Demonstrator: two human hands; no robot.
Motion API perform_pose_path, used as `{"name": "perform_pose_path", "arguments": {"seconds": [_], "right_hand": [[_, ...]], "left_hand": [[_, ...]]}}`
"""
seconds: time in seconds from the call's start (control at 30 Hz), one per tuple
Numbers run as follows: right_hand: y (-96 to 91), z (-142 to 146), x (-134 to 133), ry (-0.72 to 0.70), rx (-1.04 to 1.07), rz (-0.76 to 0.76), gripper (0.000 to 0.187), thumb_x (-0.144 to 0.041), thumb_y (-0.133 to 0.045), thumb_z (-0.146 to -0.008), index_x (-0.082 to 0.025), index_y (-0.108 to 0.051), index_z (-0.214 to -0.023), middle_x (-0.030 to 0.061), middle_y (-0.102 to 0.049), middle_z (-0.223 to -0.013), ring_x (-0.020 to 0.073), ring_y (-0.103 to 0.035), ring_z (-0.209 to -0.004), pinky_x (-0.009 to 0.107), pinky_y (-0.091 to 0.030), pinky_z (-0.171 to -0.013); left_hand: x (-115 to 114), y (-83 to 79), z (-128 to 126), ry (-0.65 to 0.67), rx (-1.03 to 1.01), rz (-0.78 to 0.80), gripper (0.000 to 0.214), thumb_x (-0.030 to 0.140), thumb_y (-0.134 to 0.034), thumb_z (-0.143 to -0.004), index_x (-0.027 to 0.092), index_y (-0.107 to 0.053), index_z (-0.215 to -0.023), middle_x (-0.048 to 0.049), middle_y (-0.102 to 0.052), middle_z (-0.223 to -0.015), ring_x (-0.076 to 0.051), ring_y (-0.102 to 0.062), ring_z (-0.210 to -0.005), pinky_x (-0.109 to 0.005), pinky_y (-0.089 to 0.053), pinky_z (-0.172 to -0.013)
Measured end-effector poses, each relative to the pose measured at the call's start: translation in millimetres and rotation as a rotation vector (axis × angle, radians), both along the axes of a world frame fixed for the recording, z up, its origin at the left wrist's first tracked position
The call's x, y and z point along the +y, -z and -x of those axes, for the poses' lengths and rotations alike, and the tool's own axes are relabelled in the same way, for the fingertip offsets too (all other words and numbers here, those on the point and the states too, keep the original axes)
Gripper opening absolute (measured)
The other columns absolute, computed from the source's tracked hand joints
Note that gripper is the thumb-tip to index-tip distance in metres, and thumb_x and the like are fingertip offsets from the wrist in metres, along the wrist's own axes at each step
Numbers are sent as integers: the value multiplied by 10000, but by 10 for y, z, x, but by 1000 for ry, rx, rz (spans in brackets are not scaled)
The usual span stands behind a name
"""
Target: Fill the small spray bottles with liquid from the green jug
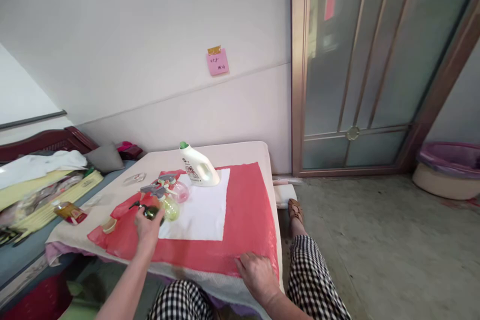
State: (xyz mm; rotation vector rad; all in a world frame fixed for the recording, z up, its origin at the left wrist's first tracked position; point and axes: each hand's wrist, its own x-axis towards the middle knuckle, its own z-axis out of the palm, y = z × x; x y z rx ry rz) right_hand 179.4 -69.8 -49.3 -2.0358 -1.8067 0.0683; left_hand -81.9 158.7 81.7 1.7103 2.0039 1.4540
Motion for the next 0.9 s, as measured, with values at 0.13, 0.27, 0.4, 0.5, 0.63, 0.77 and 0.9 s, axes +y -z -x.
{"name": "perform_pose_path", "arguments": {"seconds": [0.13,0.27,0.4,0.5,0.63,0.77,0.9], "right_hand": [[111,-14,35,-14,-41,-101,262,-253,-486,-943,-229,-623,-721,-12,-684,-680,147,-667,-620,252,-360,-547],[222,-32,59,-29,-72,-152,254,-242,-484,-935,-238,-605,-712,-19,-689,-677,152,-671,-609,259,-351,-538],[283,-58,84,-40,-85,-178,248,-235,-499,-920,-236,-592,-690,-22,-686,-657,152,-668,-572,259,-347,-514],[287,-64,103,-35,-70,-181,251,-234,-503,-915,-236,-592,-680,-24,-685,-645,152,-672,-570,250,-347,-506],[231,-35,86,-10,-14,-147,237,-217,-503,-909,-232,-610,-698,-13,-695,-663,156,-683,-605,231,-361,-525],[91,-2,51,7,82,-79,267,-221,-459,-928,-222,-636,-727,23,-716,-724,172,-692,-661,232,-384,-561],[-150,-20,40,-4,222,-7,317,-310,-454,-941,-208,-654,-717,52,-715,-711,186,-689,-668,236,-398,-565]], "left_hand": [[331,269,-149,-20,52,141,789,347,-782,-712,80,-413,-1357,-227,-517,-1306,-370,-466,-1268,-481,-433,-1004],[543,398,-247,-50,76,226,728,383,-725,-789,115,-401,-1383,-198,-486,-1357,-345,-477,-1256,-492,-435,-999],[542,406,-277,-85,57,295,422,366,-593,-913,184,-524,-1289,-110,-545,-1301,-258,-581,-1104,-481,-505,-909],[440,341,-306,-84,39,298,376,357,-593,-916,174,-556,-1242,-101,-576,-1247,-240,-600,-1061,-457,-521,-881],[159,186,-430,-20,-15,228,443,356,-680,-833,141,-537,-1193,-117,-588,-1177,-273,-578,-1085,-460,-489,-908],[-457,84,-651,87,-145,181,470,409,-665,-791,181,-473,-1155,-94,-602,-1076,-266,-617,-1004,-394,-503,-863],[-1382,132,-878,243,-265,186,491,422,-627,-787,217,-452,-1198,-75,-659,-1047,-226,-673,-908,-314,-530,-778]]}}
